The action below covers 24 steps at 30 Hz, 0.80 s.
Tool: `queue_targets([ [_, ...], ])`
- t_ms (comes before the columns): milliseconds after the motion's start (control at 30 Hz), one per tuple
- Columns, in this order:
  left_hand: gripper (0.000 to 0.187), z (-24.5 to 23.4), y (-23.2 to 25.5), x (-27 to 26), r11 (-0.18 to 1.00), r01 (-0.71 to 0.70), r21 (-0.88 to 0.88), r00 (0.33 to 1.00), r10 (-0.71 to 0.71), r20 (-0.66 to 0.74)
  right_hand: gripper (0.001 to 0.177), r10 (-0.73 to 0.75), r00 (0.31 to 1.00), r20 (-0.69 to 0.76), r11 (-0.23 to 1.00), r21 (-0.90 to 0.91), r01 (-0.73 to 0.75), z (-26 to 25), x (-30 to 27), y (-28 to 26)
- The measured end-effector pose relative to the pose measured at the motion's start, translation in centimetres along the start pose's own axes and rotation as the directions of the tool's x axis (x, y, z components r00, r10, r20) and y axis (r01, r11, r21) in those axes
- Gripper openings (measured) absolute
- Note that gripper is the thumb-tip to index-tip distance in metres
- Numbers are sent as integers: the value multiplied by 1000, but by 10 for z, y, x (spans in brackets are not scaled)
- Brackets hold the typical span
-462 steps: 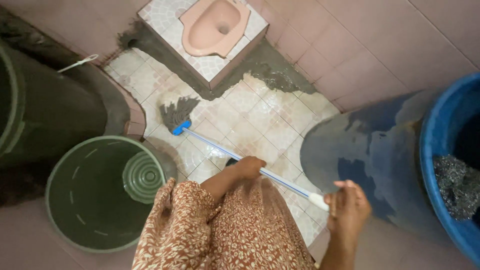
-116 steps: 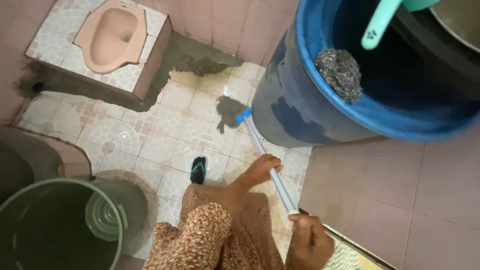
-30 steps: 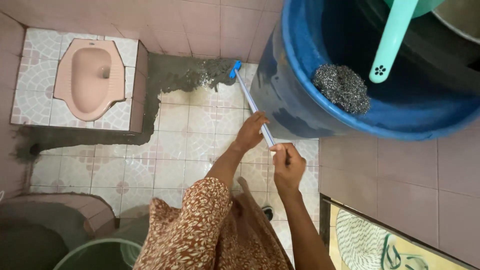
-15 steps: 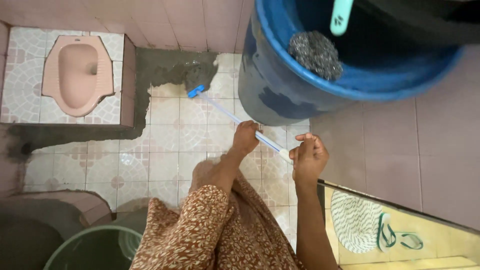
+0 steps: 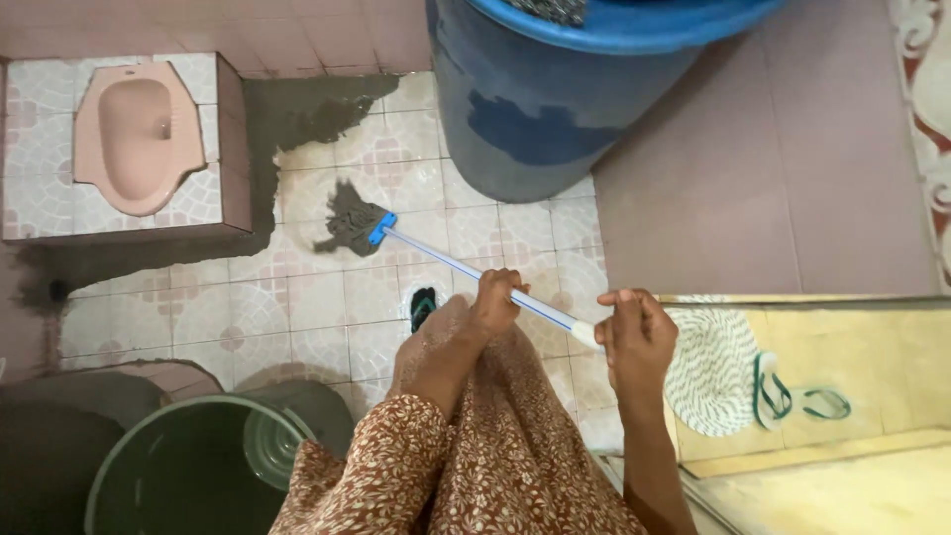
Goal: Mopping the tiled floor in a bathroom using a mop and water.
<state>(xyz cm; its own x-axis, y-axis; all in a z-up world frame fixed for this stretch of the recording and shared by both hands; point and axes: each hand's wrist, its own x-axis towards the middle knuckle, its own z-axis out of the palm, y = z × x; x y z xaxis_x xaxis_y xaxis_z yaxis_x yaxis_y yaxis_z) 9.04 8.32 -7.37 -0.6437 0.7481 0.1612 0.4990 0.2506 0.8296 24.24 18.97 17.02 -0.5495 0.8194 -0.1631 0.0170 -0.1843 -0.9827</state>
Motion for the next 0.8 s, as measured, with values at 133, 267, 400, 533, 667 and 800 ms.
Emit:
queue_targets([
  [133,12,40,30,-22,998,-50,-47,996,54,69,27,-22,996,-89,997,-69,16,-53,-35,4],
  [267,11,70,80,-31,980,-158,-122,971,177,163,24,-95,967,-238,995,-57,84,-93,-69,-15],
  [400,18,84,124,-32,944,-197,-266,902,281,328,24,-174,903,-394,983,-124,135,-96,-113,-49],
  [533,30,75,131,-17,947,-193,-256,816,299,495,26,-219,869,-443,975,-128,180,-66,-141,-77],
  [667,28,72,132,-19,951,-248,-186,753,310,581,26,-314,816,-485,949,-164,268,-41,-146,-80],
  [800,8,44,121,-34,957,-249,-146,776,288,561,26,-259,786,-561,958,-44,284,-13,-150,-89],
])
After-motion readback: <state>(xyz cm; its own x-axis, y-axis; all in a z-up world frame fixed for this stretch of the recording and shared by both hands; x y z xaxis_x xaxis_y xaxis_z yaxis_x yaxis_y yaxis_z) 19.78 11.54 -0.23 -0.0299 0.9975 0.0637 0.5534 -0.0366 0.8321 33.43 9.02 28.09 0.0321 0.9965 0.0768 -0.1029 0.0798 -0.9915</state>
